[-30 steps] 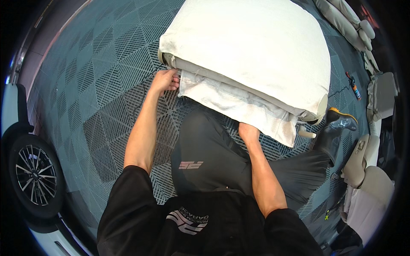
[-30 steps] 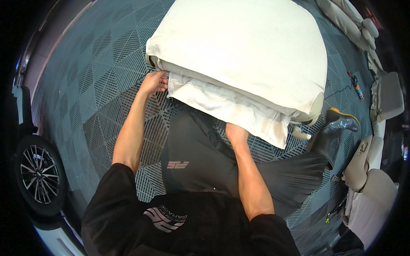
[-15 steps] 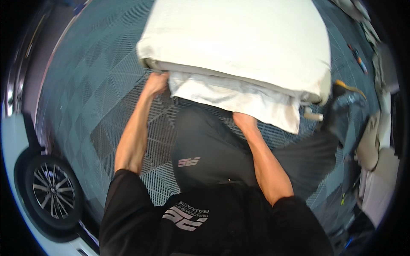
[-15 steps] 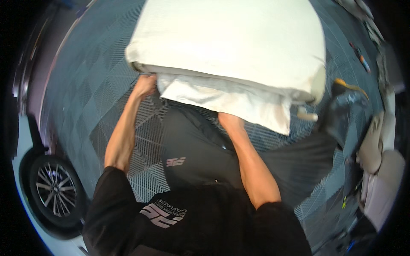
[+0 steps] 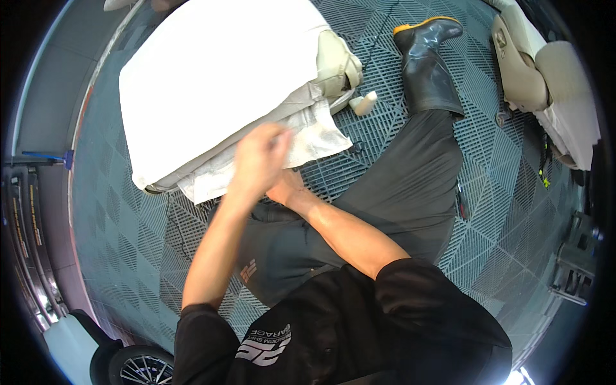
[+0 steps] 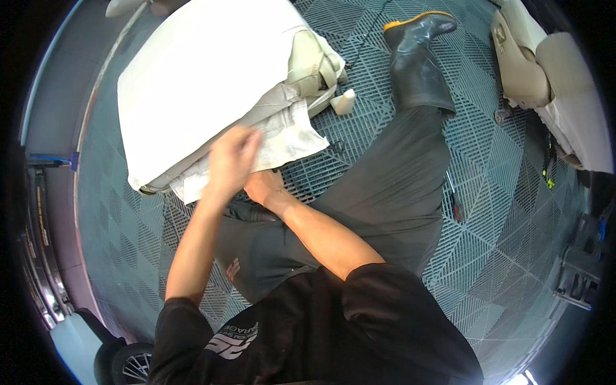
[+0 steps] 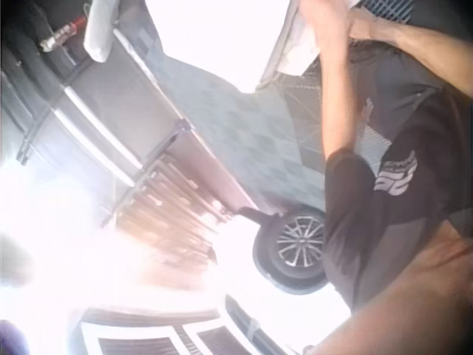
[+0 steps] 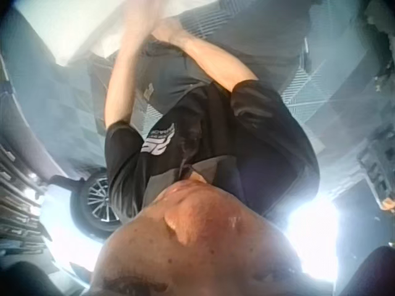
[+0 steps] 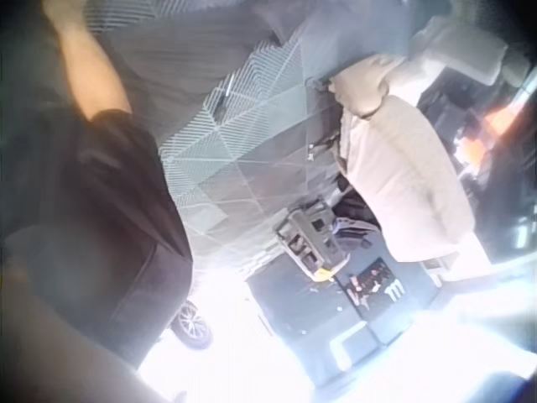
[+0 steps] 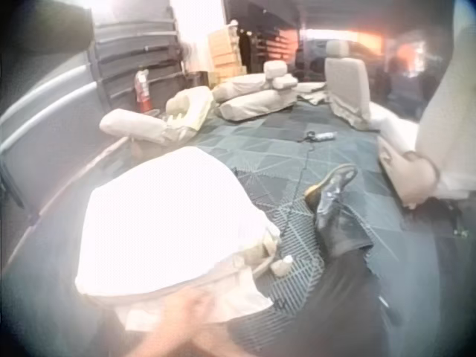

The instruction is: The person sits on the floor and works on a car seat, initially removing a white protective cover. They then flip the seat to access the underside and use a black zip tie to secure the seat's internal components.

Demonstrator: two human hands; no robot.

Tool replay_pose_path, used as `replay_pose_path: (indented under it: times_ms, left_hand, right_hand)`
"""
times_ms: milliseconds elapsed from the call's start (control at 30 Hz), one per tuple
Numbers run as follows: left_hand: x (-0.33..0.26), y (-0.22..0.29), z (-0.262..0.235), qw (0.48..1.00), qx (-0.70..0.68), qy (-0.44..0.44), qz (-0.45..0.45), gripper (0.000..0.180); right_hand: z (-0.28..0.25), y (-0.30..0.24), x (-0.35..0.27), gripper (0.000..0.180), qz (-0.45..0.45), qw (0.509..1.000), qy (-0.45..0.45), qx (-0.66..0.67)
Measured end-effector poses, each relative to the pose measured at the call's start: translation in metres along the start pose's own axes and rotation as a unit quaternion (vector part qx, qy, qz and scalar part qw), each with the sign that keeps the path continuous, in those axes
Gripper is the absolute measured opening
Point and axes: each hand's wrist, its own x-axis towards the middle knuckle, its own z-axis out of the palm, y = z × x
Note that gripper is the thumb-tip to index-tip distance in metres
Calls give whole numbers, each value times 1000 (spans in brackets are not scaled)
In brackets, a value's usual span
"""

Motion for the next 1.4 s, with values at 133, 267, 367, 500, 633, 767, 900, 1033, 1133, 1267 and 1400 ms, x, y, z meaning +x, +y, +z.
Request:
replay_pose_path:
  times_ms: [133,267,367,500,633,767,900,1033,1133,1267,1400]
  left_hand:
    - [49,48,66,961,155,-195,119,37]
    - [57,50,59,811,423,-397,73,58]
    - [43,39,25,769,501,-383,103,54]
    - [32,-4,-11,776,515,-295,214,28]
    - [33,-3,-28,844,452,-225,180,21]
    - [-2,40,-2,811,502,-206,219,41]
    - [-20,70,68,901,13,-251,354,21]
    - [-11,22,100,943,170,-278,-72,28]
    - [-15,-15,70,889,399,-216,68,37]
    - [-11,-14,22,813,489,-300,99,42]
    - [1,-32,-12,780,529,-296,157,39]
  right_hand:
    - [25,20,-3,39,-131,987,88,32]
    - [28,27,11,35,-65,995,59,53]
    - [24,26,8,27,-99,992,73,-19]
    - [18,21,6,22,-105,991,73,-41]
    - [19,25,-2,25,-94,992,83,-4]
    - [24,35,10,26,-104,991,78,19]
    - [24,47,10,29,-116,988,104,-19]
    - [52,40,1,36,-172,975,119,-73]
    - [60,50,14,42,-208,944,198,-165]
    - [13,26,-1,28,-133,988,27,-68]
    - [17,30,-9,28,-145,981,128,-4]
